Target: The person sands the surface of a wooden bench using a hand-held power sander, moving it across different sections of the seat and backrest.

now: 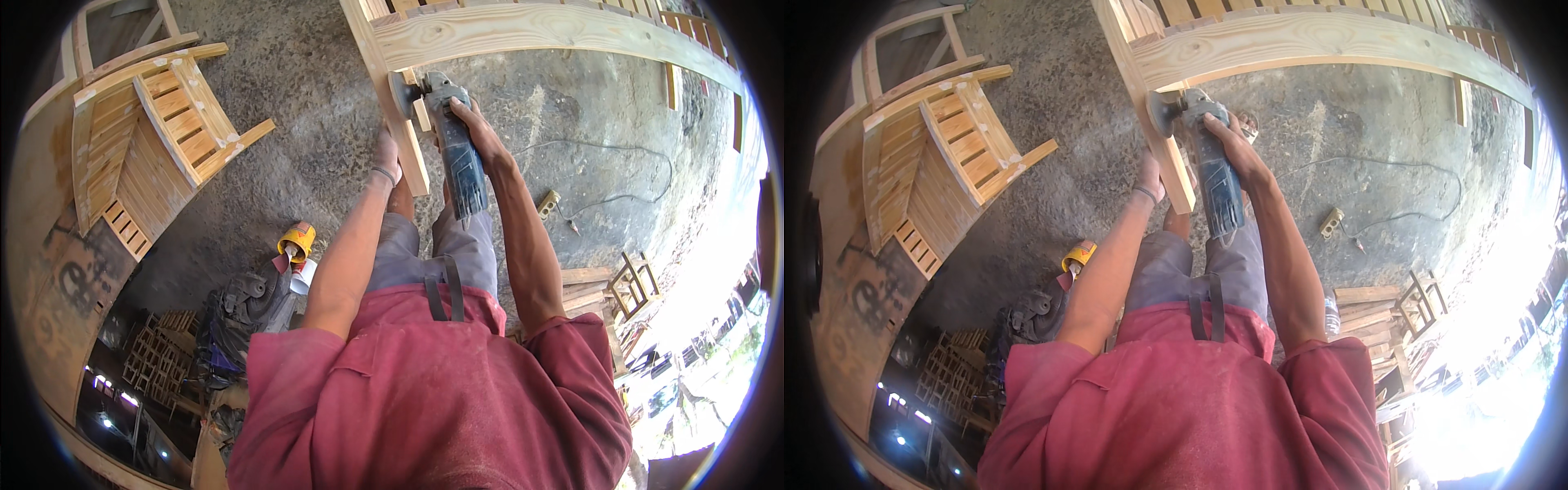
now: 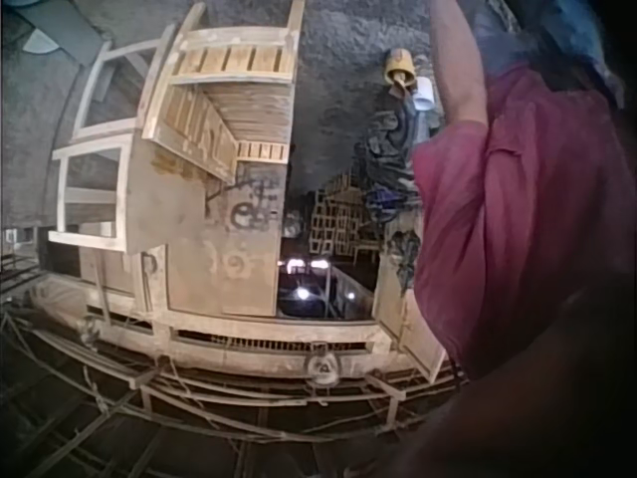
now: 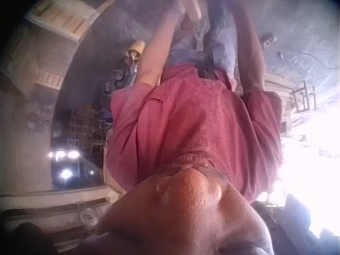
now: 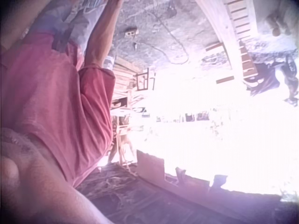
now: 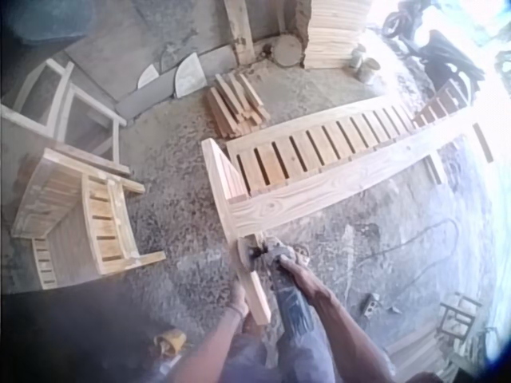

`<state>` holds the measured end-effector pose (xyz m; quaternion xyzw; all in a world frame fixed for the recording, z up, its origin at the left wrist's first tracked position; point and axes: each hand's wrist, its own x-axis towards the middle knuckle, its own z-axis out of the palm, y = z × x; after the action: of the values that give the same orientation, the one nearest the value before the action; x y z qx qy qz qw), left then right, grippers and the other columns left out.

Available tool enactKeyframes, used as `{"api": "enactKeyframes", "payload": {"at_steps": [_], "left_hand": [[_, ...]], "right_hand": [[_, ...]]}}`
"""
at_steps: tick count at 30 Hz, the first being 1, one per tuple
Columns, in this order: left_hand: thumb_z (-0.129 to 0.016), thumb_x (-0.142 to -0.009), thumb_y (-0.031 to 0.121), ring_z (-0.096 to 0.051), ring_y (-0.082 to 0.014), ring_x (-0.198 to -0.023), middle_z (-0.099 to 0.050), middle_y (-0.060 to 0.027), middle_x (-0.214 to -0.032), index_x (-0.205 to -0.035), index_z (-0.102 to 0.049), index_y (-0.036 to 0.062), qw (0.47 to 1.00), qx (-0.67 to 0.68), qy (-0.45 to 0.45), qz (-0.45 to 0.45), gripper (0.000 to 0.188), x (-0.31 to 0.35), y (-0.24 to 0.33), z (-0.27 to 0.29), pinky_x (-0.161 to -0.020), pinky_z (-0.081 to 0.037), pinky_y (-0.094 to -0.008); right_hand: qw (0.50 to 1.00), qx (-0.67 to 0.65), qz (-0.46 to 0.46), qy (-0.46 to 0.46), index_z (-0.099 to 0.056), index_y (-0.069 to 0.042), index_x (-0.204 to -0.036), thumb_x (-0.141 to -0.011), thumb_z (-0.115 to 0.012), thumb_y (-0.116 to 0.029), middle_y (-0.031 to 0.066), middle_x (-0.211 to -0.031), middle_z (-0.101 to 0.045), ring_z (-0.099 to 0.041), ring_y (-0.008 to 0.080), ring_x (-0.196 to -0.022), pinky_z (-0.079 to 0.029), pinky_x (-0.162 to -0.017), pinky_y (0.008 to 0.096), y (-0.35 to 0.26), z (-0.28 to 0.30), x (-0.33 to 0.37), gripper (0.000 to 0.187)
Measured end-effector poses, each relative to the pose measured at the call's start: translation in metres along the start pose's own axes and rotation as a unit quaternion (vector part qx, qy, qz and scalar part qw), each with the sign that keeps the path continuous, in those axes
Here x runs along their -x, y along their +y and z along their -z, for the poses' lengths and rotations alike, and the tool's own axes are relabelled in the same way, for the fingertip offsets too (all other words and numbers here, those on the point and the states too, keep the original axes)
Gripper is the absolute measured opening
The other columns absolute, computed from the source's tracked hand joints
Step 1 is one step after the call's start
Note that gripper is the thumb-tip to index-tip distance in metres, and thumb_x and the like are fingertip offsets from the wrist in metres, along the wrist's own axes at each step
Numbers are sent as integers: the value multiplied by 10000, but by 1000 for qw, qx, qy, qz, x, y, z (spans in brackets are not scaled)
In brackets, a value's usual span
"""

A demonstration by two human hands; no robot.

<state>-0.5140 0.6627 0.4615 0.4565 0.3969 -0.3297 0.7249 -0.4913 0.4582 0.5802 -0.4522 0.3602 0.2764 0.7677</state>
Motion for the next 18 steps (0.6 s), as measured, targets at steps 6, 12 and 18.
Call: {"api": "enactKeyframes", "payload": {"at_steps": [6, 12, 18], "left_hand": [[-328, -1016, 542, -435, -249, -1324, -416, -150, -1482, -1488, -340, 25, 981, 83, 169, -56, 700, -5, 47, 1, -1143, -306, -392], [-313, -1012, 642, -316, -246, -1437, -296, -131, -1588, -1555, -238, 52, 990, -3, -137, -18, 805, -9, 98, -21, -1192, -233, -386], [-395, -1014, 595, -297, -253, -1452, -273, -144, -1599, -1554, -229, 25, 982, -165, -34, -80, 803, -36, 79, -22, -1200, -237, -379]], "right_hand": [[1000, -14, -10, 3, -301, -70, -1435, -949, -604, -499, 144, -980, -602, -655, 195, -700, -579, -587, 318, 8, -1, 21, 716], [997, -44, -55, 17, -289, -71, -1459, -957, -604, -468, 147, -1043, -587, -657, 194, -763, -593, -634, 331, 32, 12, 72, 713], [993, -59, -88, 55, -308, -80, -1454, -962, -609, -434, 132, -1069, -587, -648, 192, -813, -582, -674, 333, 88, 35, 103, 677]]}}
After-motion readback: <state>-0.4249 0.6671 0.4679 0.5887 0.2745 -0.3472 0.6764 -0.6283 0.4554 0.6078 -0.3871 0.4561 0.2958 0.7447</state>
